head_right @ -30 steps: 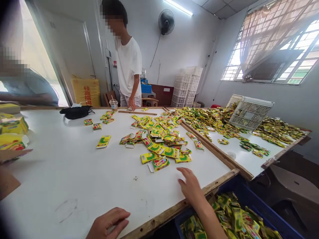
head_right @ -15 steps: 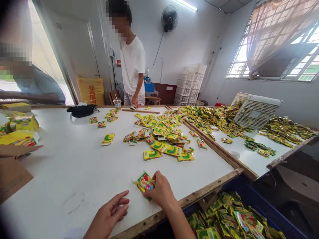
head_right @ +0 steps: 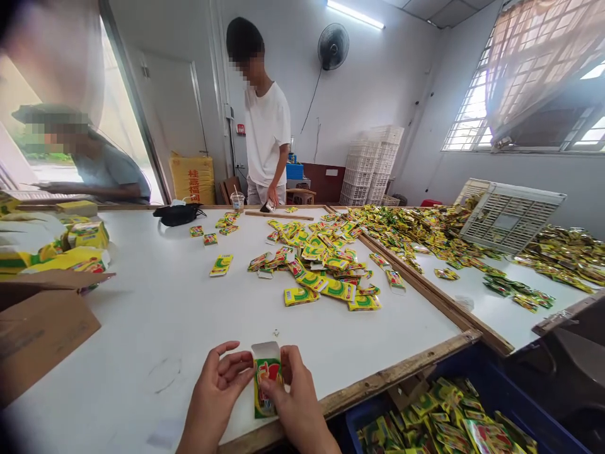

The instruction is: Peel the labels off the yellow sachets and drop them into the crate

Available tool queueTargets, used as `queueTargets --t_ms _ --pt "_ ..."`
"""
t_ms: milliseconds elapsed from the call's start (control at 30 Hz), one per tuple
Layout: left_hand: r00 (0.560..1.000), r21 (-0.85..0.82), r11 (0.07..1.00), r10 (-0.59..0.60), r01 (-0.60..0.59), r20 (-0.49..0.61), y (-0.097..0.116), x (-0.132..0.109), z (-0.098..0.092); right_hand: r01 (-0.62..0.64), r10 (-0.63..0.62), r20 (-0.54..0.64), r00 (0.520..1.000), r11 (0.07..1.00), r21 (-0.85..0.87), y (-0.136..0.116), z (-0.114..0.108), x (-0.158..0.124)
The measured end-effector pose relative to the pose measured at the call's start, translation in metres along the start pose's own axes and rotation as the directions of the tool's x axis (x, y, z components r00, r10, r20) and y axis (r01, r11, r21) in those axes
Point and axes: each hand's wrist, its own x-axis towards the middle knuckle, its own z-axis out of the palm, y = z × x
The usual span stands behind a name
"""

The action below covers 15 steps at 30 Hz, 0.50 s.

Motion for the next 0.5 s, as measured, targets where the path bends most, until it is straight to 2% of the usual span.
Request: queueTargets --t_ms 67,133,200,367,500 --pt "0.996 0.000 0.999 0.044 -0.044 0.077 0.001 0.001 -0.001 0.041 -0.035 -0.097 0.995 0.997 0.061 -0.001 0.004 -0.001" --pt "0.989 0.059 0.993 0.090 -0.097 0.121 -0.002 0.000 -0.003 0.041 -0.017 -0.233 0.972 0.995 0.096 0.004 0.007 -0.001" --pt "0.979 0.145 0.976 0.140 -0.162 0.149 -0.007 -0.002 -0.005 0.028 0.004 -0.304 0.953 0.994 0.101 0.010 0.008 -0.001" --pt "0.954 0.283 0.921 0.212 -0.268 0.213 -0.014 -0.013 -0.010 0.049 -0.041 -0.247 0.968 0.998 0.026 0.020 0.005 -0.004" --pt "0.889 0.266 0.867 0.336 -0.421 0.312 -0.004 -0.021 -0.009 0.066 -0.078 -0.186 0.979 0.995 -0.072 0.017 -0.002 -0.006"
